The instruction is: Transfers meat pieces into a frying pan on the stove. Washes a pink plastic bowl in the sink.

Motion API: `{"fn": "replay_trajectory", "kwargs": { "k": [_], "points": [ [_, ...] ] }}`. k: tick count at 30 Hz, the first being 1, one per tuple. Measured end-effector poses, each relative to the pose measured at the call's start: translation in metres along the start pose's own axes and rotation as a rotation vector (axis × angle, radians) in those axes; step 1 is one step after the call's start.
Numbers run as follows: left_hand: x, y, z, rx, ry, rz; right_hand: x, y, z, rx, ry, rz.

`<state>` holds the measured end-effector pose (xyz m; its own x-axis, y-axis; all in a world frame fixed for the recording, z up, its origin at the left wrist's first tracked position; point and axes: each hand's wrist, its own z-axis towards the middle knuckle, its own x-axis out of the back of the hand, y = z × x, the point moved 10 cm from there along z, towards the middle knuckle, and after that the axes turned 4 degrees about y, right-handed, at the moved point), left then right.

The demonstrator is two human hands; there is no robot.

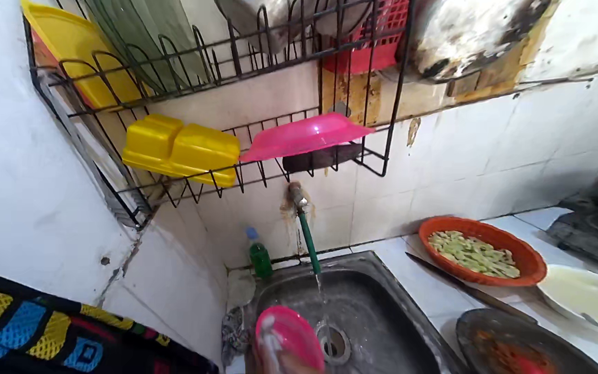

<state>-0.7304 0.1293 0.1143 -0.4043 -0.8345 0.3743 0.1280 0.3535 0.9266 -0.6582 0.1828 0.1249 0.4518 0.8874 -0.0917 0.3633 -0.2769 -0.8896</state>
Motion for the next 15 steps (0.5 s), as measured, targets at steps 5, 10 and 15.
{"fn": "replay_trajectory", "kwargs": {
  "k": [5,10,15],
  "points": [
    [0.015,-0.007,0.005,0.224,-0.092,-0.229,-0.014,-0.019,-0.025,0.102,-0.232,-0.177],
    [0.006,-0.005,-0.007,0.409,-0.207,-0.086,-0.01,-0.02,0.009,0.447,-0.191,-0.719],
    [0.008,-0.001,-0.005,0.299,-0.172,-0.049,0.019,0.008,0.048,0.169,-0.034,-1.166]
  ]
}}
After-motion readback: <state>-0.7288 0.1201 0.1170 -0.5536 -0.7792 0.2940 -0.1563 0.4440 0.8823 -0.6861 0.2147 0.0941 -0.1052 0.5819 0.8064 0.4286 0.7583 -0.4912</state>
